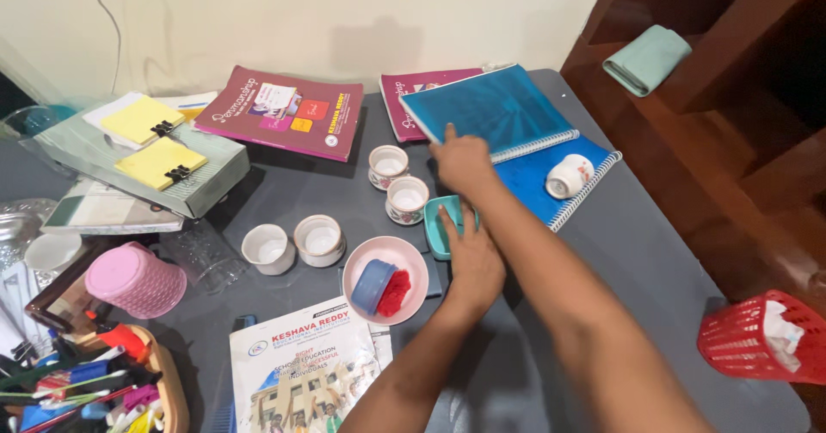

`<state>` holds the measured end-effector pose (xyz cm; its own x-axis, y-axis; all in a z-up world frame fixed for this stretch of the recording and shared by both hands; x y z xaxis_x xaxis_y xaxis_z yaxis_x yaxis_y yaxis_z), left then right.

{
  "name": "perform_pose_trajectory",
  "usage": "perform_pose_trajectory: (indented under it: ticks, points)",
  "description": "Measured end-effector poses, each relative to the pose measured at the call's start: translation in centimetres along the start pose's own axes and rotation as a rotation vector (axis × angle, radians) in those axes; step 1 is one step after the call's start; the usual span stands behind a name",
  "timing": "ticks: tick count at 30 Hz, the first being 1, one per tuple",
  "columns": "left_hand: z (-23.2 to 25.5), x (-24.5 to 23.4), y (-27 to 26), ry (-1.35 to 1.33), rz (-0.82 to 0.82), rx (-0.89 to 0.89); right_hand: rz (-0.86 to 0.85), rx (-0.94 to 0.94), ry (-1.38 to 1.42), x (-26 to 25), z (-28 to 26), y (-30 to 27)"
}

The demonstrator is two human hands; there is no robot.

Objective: The person organizes a cluttered desk by sorting papers, stacking them, and securing them with a binder clip. They then move various containers, cups, and stationery items into a green bag, clearing the workspace.

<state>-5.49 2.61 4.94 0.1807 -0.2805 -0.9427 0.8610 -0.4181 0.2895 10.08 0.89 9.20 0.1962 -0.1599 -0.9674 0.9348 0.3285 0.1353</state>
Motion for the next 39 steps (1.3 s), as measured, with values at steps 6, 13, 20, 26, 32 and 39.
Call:
perform_pose_trajectory:
  ticks: [6, 13, 20, 26, 32, 39]
  points:
    - [0.2, -0.8, -0.2, 0.043, 0.106, -0.026, 0.342, -0.034, -0.039, -1.5, 8.8, -2.2]
    - [0.1, -2.1, 0.0, 0.052, 0.016, -0.053, 0.44, 0.206, -0.068, -6.4, 18.7, -10.3]
    - [-0.3, -2.3, -0.1, -0.02, -0.041, -0.054, 0.146, 0.299, -0.153, -5.0, 17.4, -14.0]
    - [-1.2, -2.2, 0.4, -0.044, 0.074, -0.088, 0.158, -0.062, 0.175, -1.3, 7.7, -14.4]
    - [-1.9, -2.2, 0.0, -0.04, 0.022, -0.093, 0.15, 0.08, 0.034, -1.0, 4.8, -14.0]
    - [-1.9, -2.2, 0.3, 0.009, 0.057, -0.078, 0.485, 0.225, 0.099, 2.4, 6.7, -15.8]
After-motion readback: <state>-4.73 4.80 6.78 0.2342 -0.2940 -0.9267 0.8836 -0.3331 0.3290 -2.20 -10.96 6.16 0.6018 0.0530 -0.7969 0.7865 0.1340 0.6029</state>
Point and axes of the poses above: each hand's wrist, its own y-axis towards the middle knuckle, its own x-axis out of the palm, z = x × y, the point moved 3 cm from there along y, towards the middle knuckle, and after that the axes turned 1 degree about -z, right-handed, at the moved point
